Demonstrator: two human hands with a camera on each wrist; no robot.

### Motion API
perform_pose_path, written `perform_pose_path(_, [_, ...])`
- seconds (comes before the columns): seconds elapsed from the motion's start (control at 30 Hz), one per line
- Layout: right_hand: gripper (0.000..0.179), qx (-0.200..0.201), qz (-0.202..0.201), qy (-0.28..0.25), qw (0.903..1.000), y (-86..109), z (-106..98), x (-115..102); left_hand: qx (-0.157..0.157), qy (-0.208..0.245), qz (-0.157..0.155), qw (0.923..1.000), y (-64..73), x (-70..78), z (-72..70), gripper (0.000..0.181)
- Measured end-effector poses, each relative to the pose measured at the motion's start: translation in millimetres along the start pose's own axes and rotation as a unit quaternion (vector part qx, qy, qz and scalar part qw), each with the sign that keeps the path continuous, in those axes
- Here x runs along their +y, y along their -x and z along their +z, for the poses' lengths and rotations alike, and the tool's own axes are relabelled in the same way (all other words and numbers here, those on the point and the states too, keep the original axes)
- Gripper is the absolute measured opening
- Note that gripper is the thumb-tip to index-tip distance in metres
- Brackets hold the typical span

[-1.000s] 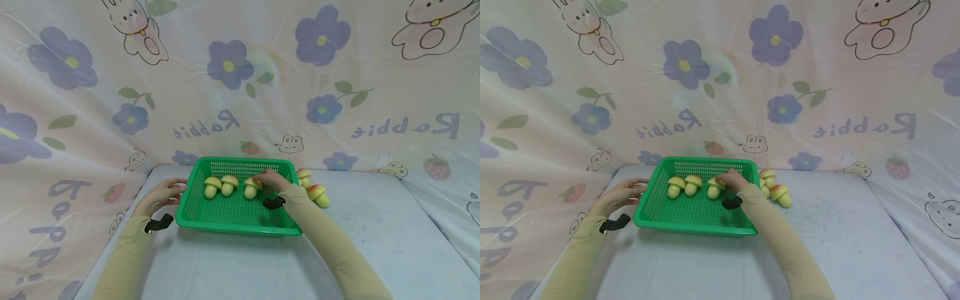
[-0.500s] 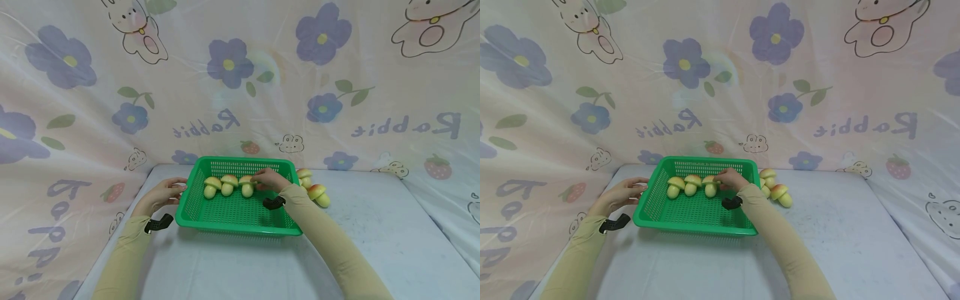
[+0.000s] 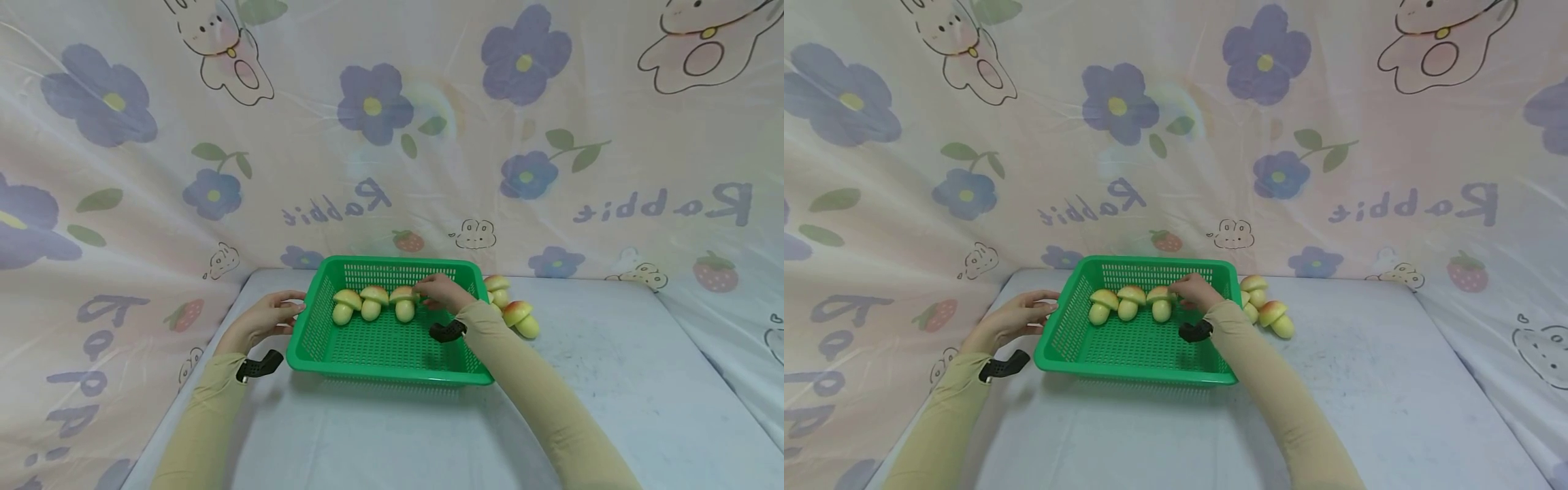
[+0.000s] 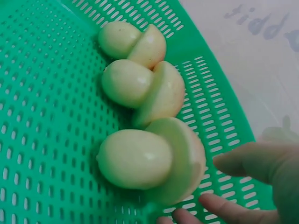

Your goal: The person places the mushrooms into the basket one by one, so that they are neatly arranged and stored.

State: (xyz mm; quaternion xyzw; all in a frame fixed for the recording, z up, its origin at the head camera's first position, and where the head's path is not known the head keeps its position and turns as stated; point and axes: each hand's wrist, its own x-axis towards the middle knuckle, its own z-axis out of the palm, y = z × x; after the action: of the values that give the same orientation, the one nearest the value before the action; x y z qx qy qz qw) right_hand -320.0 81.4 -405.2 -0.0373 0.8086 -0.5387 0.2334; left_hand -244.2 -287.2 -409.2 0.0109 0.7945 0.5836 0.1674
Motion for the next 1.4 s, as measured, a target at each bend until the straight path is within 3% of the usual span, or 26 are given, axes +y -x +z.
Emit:
perform_pose_path(0.2, [0.048, 0.010, 0.008, -0.020, 0.9997, -1.0, -7, -2, 0.003, 0.002, -0.003, 1.0000, -0.4, 0.7, 0.9, 0.044])
perform_pose_path(0.73, [0.049, -0.022, -0.042, -0.099, 0.9940, 17.1, -32, -19, 0.009, 0.003, -0.005, 0.9999, 1.8, -0.2, -0.5, 0.047])
perform_pose_path(1.07, [0.049, -0.047, -0.067, -0.131, 0.9879, 41.2, -44, -33, 0.009, 0.003, -0.005, 0.9999, 2.5, 0.4, -0.1, 0.046])
perform_pose_path(1.4, [0.048, -0.074, -0.106, -0.139, 0.9818, 59.0, -60, -32, 0.009, -0.003, -0.006, 0.9999, 0.9, -0.5, 0.7, 0.046])
